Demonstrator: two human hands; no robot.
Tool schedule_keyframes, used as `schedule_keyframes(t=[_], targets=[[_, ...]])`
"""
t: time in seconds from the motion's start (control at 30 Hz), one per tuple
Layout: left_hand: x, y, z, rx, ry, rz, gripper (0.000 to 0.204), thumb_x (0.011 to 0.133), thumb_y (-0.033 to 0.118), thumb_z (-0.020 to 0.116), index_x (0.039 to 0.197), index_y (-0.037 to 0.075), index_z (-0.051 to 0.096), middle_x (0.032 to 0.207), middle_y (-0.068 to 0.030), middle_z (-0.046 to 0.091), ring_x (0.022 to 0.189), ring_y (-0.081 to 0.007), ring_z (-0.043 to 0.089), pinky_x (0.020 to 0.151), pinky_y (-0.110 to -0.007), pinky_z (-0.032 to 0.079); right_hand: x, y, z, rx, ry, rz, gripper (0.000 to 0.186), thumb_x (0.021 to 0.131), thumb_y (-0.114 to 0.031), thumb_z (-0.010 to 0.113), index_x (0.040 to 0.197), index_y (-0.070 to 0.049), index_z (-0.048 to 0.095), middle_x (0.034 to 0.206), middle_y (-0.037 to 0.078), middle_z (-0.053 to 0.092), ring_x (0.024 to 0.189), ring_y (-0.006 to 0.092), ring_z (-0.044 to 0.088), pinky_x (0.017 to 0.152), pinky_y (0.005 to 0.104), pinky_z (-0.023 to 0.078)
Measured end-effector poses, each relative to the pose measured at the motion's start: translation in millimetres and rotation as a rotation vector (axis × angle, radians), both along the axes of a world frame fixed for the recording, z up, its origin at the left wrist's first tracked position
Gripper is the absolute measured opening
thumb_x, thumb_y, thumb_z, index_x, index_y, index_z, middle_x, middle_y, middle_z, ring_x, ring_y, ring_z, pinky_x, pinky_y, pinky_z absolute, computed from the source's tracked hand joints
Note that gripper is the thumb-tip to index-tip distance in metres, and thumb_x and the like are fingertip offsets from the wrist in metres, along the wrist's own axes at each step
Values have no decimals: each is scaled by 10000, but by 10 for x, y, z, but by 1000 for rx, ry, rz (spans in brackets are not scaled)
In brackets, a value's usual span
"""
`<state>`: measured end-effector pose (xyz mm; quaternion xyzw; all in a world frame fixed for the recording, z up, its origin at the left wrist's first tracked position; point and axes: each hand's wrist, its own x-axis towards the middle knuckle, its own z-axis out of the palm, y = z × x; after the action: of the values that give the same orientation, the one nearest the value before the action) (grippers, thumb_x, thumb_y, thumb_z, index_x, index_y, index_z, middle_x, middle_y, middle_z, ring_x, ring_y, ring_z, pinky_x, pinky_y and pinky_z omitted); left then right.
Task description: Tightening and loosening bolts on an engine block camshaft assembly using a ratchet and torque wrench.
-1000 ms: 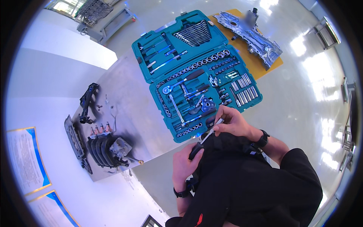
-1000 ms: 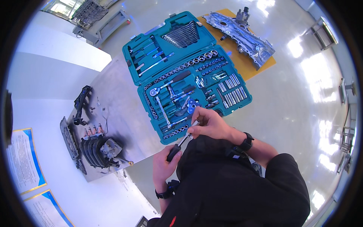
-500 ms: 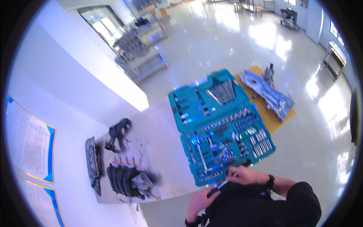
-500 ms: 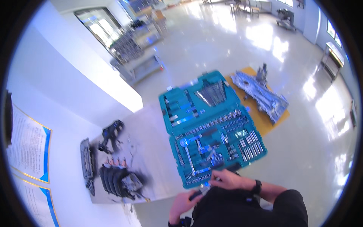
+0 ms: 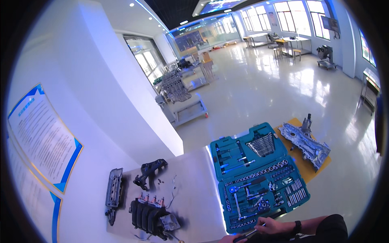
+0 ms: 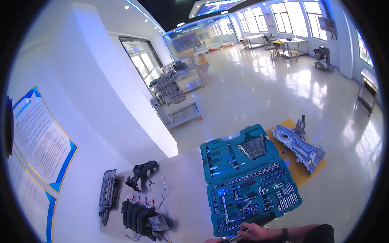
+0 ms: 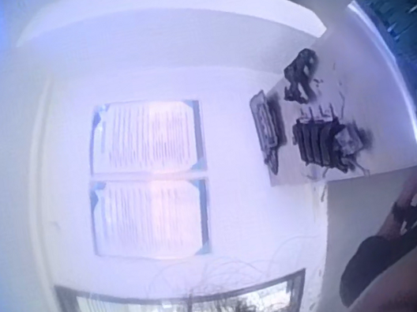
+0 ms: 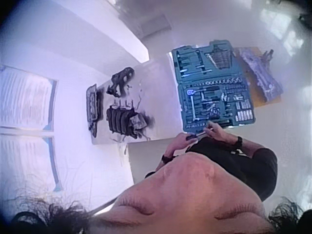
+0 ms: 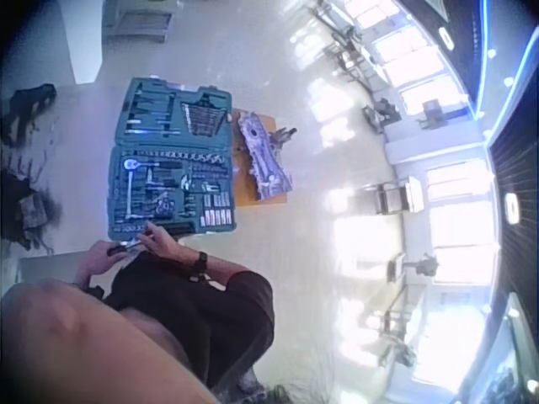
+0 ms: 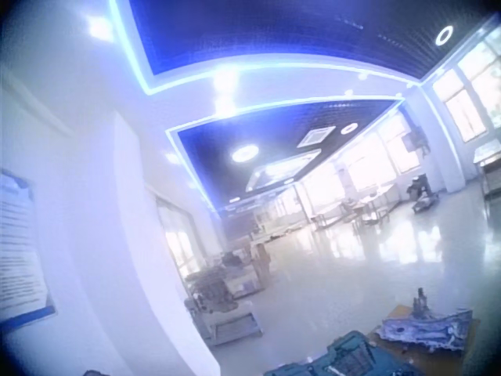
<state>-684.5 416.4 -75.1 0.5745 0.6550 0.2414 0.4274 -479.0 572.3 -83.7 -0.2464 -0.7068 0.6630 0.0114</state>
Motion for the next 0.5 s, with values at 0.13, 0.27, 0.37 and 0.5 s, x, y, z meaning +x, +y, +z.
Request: schedule_keyframes(t=[0.13,0.27,0.37,0.5], targets=[[-84,-50,-88,-99,-20,21,452,867,418,639,1116,41,641,909,-153,687,789,-247,659,730,-360,501,-137,-31,207,-27,-51,-41,244,961,-262,553,943,-24,503,673,35,581,598,109,542,537,270,442],[-216,-342,-1127,-209,22,-79,433,893,415,601,1083,27,633,886,-173,667,785,-245,629,710,-387,486,-195,-123,-313,30,97,-40,184,952,-220,571,996,-45,542,744,34,581,661,92,555,547,265,464],[69,-66,213,-242,-16,68,423,894,406,601,937,-12,643,737,-183,638,634,-210,560,626,-387,457,-279,-143,-452,71,194,-86,196,948,-223,581,1003,-39,542,746,36,583,658,83,559,518,255,456],[114,-88,59,-237,-8,166,404,889,391,599,898,-12,631,712,-137,634,649,-240,604,633,-391,477,-348,-147,-137,-180,263,-130,213,958,-244,566,1051,-55,542,825,29,591,705,82,564,577,250,469]])
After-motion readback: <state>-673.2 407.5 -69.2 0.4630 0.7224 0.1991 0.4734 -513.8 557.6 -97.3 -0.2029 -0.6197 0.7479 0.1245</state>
